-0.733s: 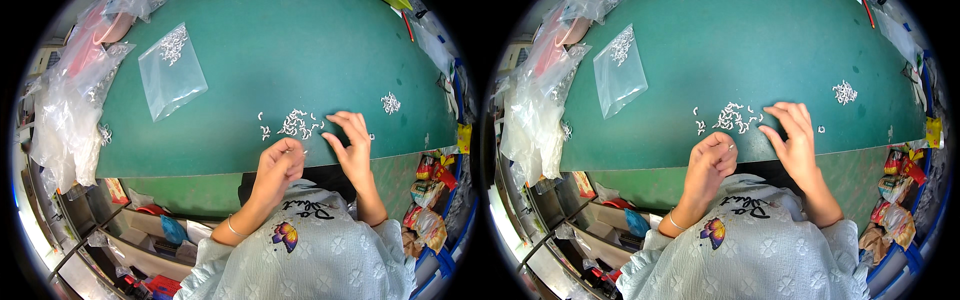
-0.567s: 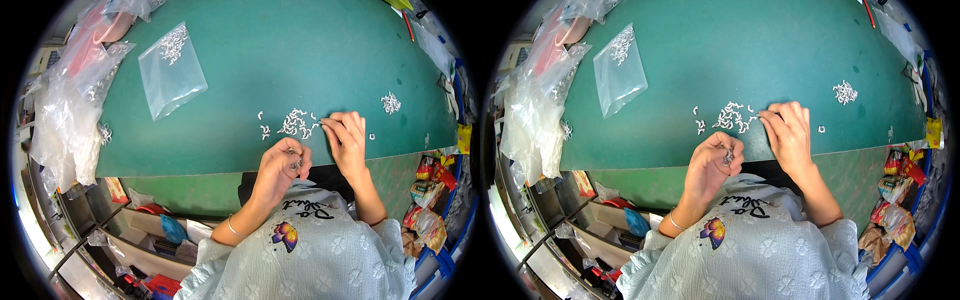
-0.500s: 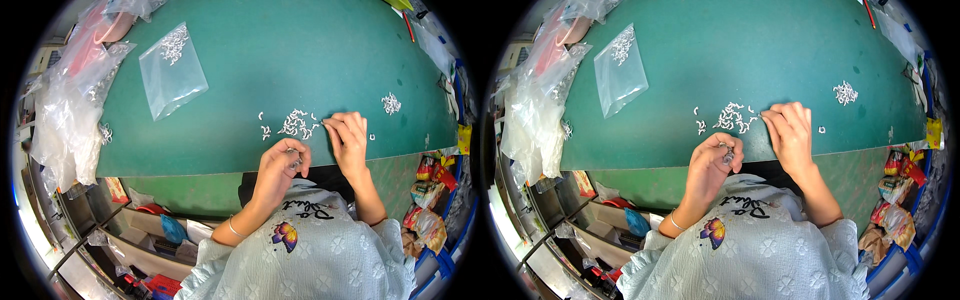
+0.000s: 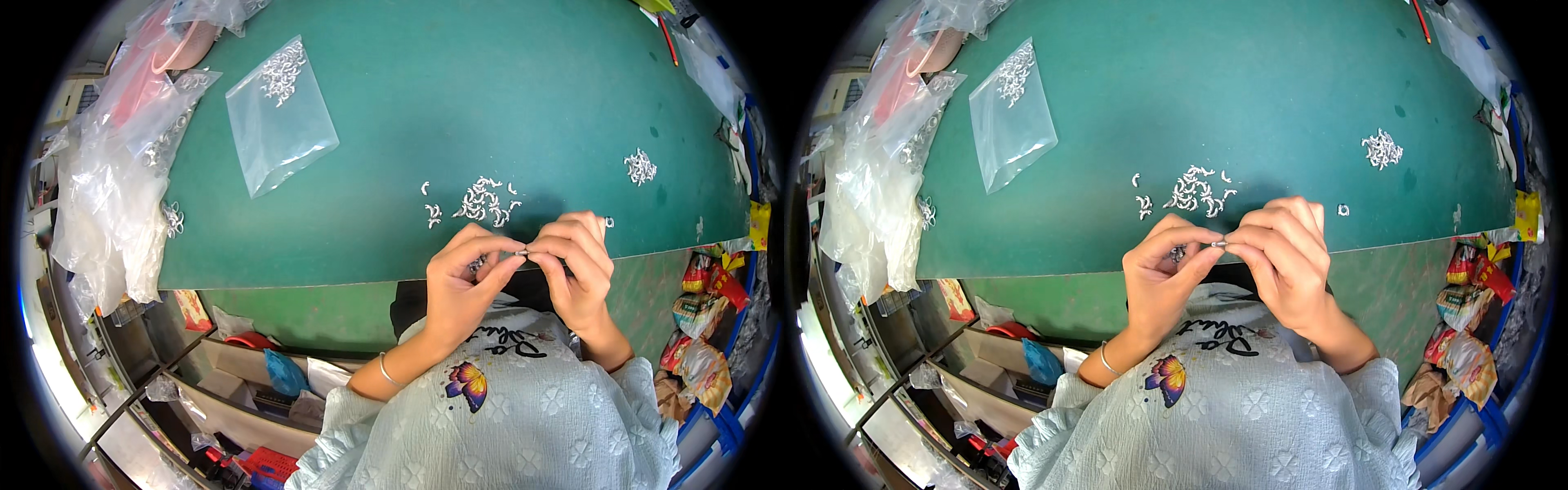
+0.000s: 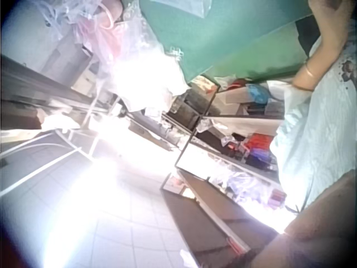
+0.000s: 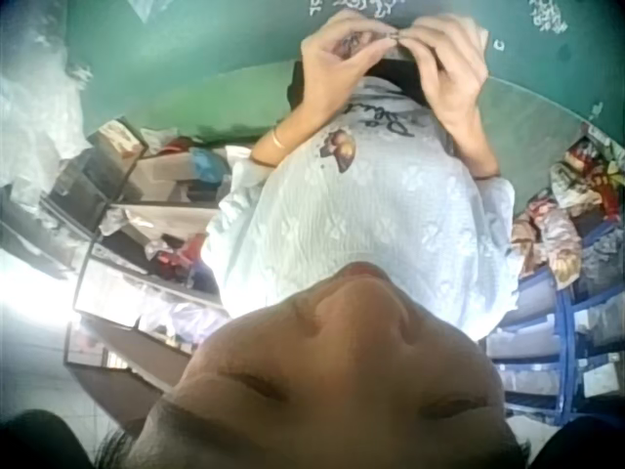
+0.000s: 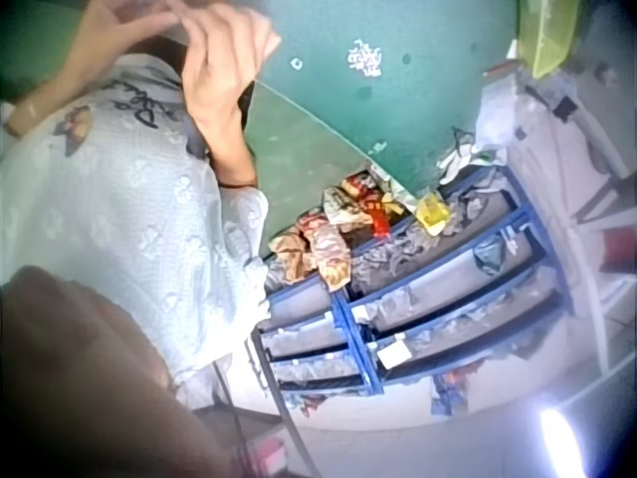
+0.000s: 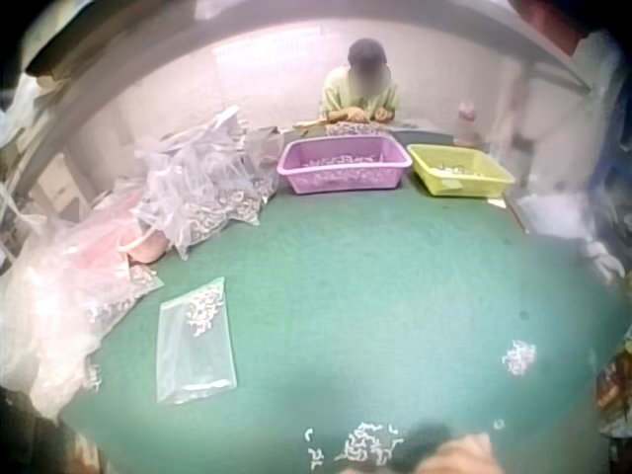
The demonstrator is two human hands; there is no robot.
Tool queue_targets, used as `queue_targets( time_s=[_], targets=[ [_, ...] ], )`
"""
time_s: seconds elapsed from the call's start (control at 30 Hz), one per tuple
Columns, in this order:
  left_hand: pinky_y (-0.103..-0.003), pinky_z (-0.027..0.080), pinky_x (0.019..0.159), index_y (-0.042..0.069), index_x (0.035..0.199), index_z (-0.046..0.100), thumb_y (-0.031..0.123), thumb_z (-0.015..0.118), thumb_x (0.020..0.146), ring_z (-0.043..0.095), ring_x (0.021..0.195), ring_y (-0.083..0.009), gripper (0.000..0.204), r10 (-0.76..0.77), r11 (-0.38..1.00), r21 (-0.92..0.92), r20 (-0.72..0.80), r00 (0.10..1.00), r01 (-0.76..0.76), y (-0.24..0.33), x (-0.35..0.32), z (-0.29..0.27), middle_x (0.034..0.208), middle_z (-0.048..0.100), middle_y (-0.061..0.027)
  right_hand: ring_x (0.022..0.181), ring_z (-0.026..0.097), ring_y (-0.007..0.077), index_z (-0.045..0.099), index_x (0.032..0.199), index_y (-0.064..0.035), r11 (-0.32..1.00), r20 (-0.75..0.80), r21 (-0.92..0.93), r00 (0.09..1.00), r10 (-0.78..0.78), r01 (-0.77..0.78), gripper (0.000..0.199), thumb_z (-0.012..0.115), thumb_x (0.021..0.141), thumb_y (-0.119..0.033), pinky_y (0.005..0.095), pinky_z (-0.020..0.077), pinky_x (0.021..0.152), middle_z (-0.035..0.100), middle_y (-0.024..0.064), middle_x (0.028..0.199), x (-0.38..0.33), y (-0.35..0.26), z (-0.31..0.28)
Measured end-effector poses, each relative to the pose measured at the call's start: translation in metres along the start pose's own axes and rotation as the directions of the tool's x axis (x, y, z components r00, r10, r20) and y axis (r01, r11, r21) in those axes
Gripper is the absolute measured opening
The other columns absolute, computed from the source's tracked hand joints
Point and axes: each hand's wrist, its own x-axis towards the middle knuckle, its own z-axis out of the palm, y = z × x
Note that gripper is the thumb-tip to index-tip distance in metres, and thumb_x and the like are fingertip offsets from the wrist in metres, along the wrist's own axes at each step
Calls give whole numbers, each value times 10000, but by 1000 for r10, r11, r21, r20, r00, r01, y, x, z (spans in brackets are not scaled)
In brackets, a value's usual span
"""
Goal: The person sits at a green workbench and repeatedly picks up small silver metal components, likely hooks and fasteners, from a pile. They manipulate these parts with their fingers, appearing to assemble or inspect them one by one. The person occasionally moves the components between their hands and the table surface.
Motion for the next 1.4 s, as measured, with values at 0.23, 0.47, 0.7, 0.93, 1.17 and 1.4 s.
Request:
queue_targets(
  time_s=[0.23, 0.47, 0.7, 0.93, 1.17, 1.4],
  targets=[
    [-173, 295, 493, 9, 869, 614, -30, 657, 762, 341, 561, -16, 122, -12, 1000, 9, 36, 999, 12, 3, -2, 0, 737, 460, 23, 708, 524, 246, 616, 758, -6, 990, 6, 132, 999, 43, -44, 104, 667, 668, -2, 324, 381, 673, 577, 89, 756, 0, 2, 1],
    [-217, 378, 569, 21, 926, 517, 83, 529, 878, 442, 641, -75, 79, -392, 514, -651, 401, 828, 558, -3, 2, -14, 787, 511, -22, 786, 510, 236, 629, 834, -29, 991, 72, -58, 990, 121, -117, 161, 671, 681, -2, 330, 395, 687, 571, 72, 852, 5, 29, 14],
    [-232, 411, 594, 5, 965, 551, 68, 515, 890, 493, 679, -99, 104, -357, 794, -470, 153, 922, 385, -8, -2, -10, 825, 549, -55, 755, 496, 239, 605, 797, -25, 987, 75, -149, 995, 64, -52, 126, 667, 688, -12, 339, 371, 671, 566, 55, 821, 3, 40, 25],
    [-155, 354, 545, 11, 992, 576, 1, 620, 820, 439, 645, -23, 178, -258, 941, -228, -3, 966, 250, -4, 1, -1, 794, 537, 15, 727, 521, 242, 599, 766, -6, 972, 53, 111, 978, 200, -205, 96, 647, 690, 28, 330, 397, 671, 578, 82, 766, 2, 27, 18],
    [-182, 382, 581, -26, 891, 591, -68, 632, 773, 444, 678, -54, 131, -36, 999, 23, -22, 999, 36, -4, 1, 2, 831, 516, -17, 708, 524, 248, 618, 756, 11, 982, 44, 175, 997, 70, -76, 109, 660, 658, 33, 325, 415, 641, 583, 98, 755, 2, 7, 9],
    [-181, 348, 531, -26, 874, 612, -77, 643, 759, 416, 619, -41, 130, 56, 998, -32, -9, 998, -56, -1, -1, 2, 841, 533, -33, 702, 527, 249, 642, 781, 20, 966, 36, 248, 997, 66, -73, 155, 693, 636, 0, 328, 414, 643, 608, 96, 781, 5, -1, 2]
  ],
)
